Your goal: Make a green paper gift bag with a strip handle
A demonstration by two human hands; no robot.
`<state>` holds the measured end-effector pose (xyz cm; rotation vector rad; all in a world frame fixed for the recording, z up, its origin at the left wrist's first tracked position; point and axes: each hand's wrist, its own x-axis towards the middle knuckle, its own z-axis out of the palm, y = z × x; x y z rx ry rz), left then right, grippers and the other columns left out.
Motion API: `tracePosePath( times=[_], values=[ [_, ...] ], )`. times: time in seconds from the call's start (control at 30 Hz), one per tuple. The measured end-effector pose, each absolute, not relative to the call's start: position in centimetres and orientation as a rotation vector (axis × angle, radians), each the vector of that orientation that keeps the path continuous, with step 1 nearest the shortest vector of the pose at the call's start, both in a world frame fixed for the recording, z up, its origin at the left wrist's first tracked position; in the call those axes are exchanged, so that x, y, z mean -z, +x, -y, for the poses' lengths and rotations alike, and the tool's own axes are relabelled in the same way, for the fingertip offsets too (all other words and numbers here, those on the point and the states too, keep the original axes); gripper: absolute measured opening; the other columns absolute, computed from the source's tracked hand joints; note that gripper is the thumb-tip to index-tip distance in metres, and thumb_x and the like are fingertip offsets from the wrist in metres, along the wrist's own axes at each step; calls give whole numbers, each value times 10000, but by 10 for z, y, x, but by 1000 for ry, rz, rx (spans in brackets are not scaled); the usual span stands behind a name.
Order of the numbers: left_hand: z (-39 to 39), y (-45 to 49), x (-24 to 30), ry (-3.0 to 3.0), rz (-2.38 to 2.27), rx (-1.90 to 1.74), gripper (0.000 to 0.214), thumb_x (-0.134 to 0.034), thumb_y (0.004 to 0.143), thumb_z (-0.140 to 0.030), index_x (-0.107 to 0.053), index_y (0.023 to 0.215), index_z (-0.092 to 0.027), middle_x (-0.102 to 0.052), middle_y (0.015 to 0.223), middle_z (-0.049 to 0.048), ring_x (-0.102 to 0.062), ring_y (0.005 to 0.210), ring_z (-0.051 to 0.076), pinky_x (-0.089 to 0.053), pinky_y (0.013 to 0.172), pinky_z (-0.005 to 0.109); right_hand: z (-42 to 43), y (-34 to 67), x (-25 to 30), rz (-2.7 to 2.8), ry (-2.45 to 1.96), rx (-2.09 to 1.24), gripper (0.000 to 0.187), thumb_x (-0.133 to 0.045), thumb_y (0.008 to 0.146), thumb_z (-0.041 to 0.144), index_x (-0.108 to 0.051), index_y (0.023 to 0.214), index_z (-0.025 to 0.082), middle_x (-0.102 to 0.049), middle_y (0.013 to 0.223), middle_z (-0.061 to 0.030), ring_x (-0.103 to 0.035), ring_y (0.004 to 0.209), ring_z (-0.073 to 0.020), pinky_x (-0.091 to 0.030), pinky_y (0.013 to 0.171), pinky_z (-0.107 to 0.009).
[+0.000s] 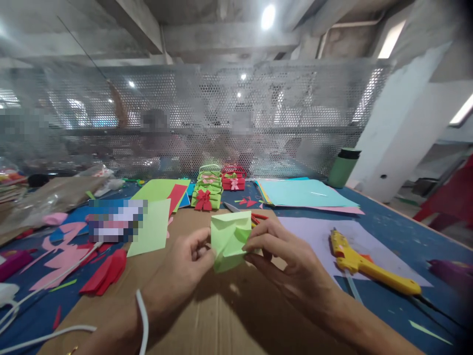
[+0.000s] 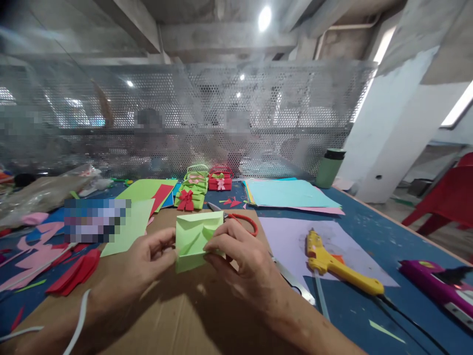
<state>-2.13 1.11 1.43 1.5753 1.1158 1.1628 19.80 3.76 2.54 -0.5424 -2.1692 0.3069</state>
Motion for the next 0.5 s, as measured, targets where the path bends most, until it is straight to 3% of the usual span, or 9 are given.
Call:
tracePosePath(
  times=[0.1,0.2,0.3,0.5],
  values=[
    [-8,-18,-17,1490,-994,-1157,287,-632,885,-338,-735,1087,-161,-709,905,87,-620,822,204,-479,732,299,-39,197,-21,2147,-577,-273,95,-603,924,98,-665,911,169,-587,878,-37,-538,741,-128,-450,620,-256],
    [-4,-14,-14,1382,-842,-1076,396,-724,848,-361,-681,1204,-193,-727,1032,106,-659,904,225,-507,802,324,-41,197,-16,2146,-621,-244,74,-624,903,101,-656,884,165,-575,848,-26,-532,726,-127,-432,609,-256],
    [-5,-12,-5,1324,-849,-1100,424,-793,795,-359,-686,1171,-194,-736,1012,98,-664,881,208,-511,787,308,-43,197,-13,2155,-643,-236,67,-617,909,117,-663,901,165,-574,840,-26,-530,715,-127,-422,585,-249],
    [-16,-21,-1,1354,-967,-1179,374,-769,818,-427,-720,1064,-150,-735,941,93,-647,801,180,-529,706,278,-38,202,-27,2108,-677,-242,113,-599,927,140,-690,993,156,-612,938,-58,-544,685,-114,-445,565,-245]
  ],
)
